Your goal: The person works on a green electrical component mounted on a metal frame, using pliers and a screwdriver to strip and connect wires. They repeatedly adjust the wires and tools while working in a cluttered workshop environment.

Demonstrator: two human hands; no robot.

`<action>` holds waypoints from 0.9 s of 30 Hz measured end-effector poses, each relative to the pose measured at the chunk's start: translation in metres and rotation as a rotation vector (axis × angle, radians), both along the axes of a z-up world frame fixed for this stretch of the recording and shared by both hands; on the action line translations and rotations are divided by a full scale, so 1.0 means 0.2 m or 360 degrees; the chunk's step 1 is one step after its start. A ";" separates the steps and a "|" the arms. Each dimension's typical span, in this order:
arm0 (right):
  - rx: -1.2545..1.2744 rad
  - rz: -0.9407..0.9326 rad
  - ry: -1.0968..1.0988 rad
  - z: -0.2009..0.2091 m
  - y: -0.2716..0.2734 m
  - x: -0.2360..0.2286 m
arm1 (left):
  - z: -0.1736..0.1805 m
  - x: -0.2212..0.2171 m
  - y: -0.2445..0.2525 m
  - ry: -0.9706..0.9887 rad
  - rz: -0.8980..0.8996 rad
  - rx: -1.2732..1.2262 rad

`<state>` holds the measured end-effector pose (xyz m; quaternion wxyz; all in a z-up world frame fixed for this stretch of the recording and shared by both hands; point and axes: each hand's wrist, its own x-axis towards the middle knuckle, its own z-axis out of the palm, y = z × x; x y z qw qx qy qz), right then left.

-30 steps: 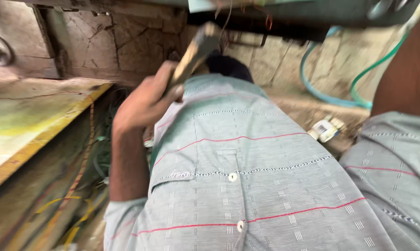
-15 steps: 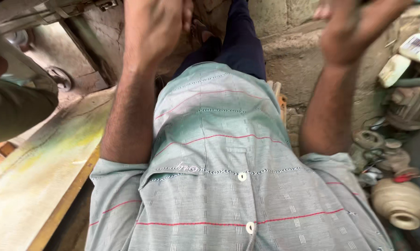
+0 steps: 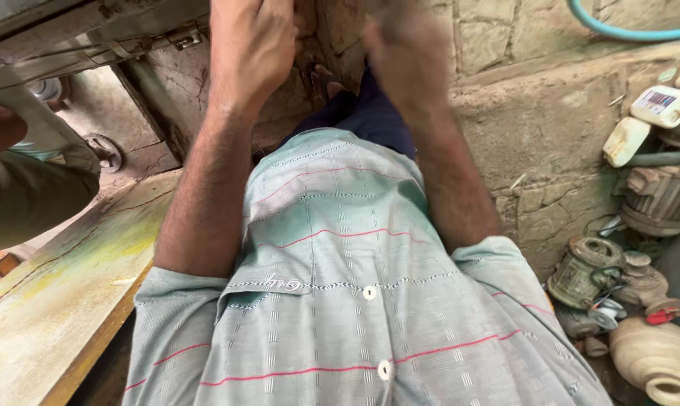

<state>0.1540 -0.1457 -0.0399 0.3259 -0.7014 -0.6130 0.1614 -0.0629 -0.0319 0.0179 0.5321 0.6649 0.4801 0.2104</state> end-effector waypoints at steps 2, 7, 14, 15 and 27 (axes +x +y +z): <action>0.0153 0.0004 0.0190 -0.04 0.01 -0.11 | 0.04 -0.05 -0.01 0.0022 -0.0023 0.0071; 0.0151 0.0066 0.0457 0.03 -0.06 -0.02 | 0.07 -0.05 0.03 0.0230 -0.0159 0.0258; 0.0786 -0.0275 0.1045 -0.04 -0.04 0.02 | -0.06 -0.13 0.07 0.0420 -0.0268 0.0621; 0.0707 -0.0246 0.1101 -0.07 0.00 -0.02 | -0.09 -0.15 0.09 0.0501 -0.0278 0.0598; 0.0393 -0.0169 0.0439 -0.20 0.04 -0.11 | -0.18 -0.38 0.17 0.0811 -0.0391 0.0653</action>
